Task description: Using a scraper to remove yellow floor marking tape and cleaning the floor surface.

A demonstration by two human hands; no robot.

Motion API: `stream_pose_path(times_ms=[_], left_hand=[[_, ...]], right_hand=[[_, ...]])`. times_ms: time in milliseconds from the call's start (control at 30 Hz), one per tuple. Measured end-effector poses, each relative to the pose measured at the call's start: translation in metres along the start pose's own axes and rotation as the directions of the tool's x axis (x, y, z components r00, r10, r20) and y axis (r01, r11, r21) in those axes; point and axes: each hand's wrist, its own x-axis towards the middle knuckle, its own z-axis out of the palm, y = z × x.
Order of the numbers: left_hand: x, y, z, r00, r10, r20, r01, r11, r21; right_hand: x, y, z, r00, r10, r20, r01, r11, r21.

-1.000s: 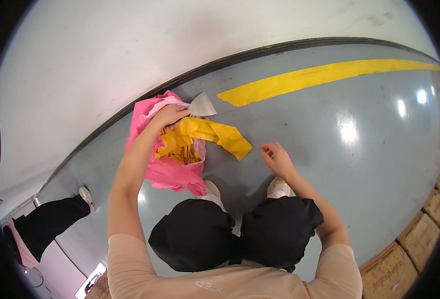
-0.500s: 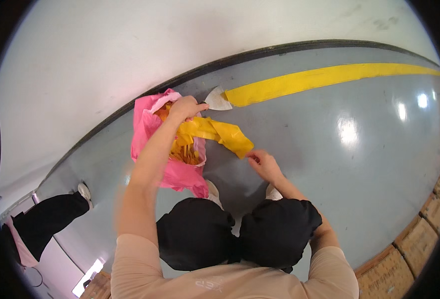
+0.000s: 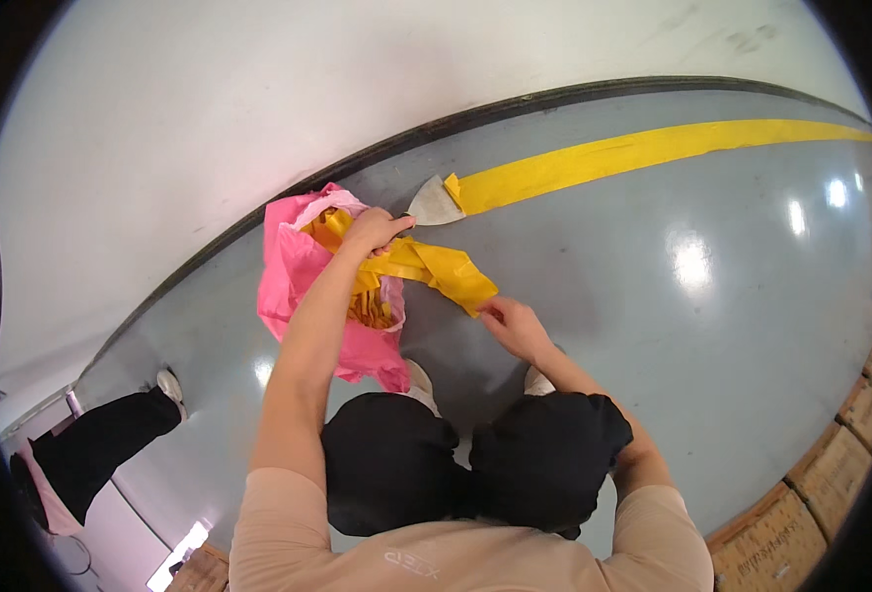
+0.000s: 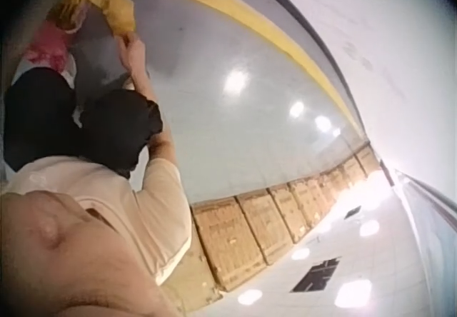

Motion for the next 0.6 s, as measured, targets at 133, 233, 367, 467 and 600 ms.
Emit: stream_pose_path(times_ms=[133,233,367,467,600], left_hand=[[-0.007,0.000,-0.003,1.000,-0.006,0.030,0.007,0.999,-0.031],[-0.008,-0.014,-0.013,0.996,0.084,0.034,-0.087,0.993,0.081],[-0.005,0.014,0.003,0.999,0.000,0.054,-0.004,0.998,0.067],[0.002,0.004,0.025,1.000,-0.017,0.006,0.017,1.000,-0.024],[-0.012,0.009,0.050,0.992,-0.037,0.122,0.076,0.940,-0.333]], right_hand=[[0.003,-0.012,-0.004,0.999,-0.042,0.029,0.042,0.999,0.007],[-0.005,0.004,-0.006,1.000,-0.012,-0.002,0.012,0.998,0.058],[-0.002,0.012,-0.003,0.999,0.049,0.011,-0.050,0.997,0.052],[0.016,0.000,0.006,0.996,-0.083,0.042,0.083,0.996,0.011],[0.028,0.016,0.027,0.991,-0.100,0.088,0.098,0.995,0.031]])
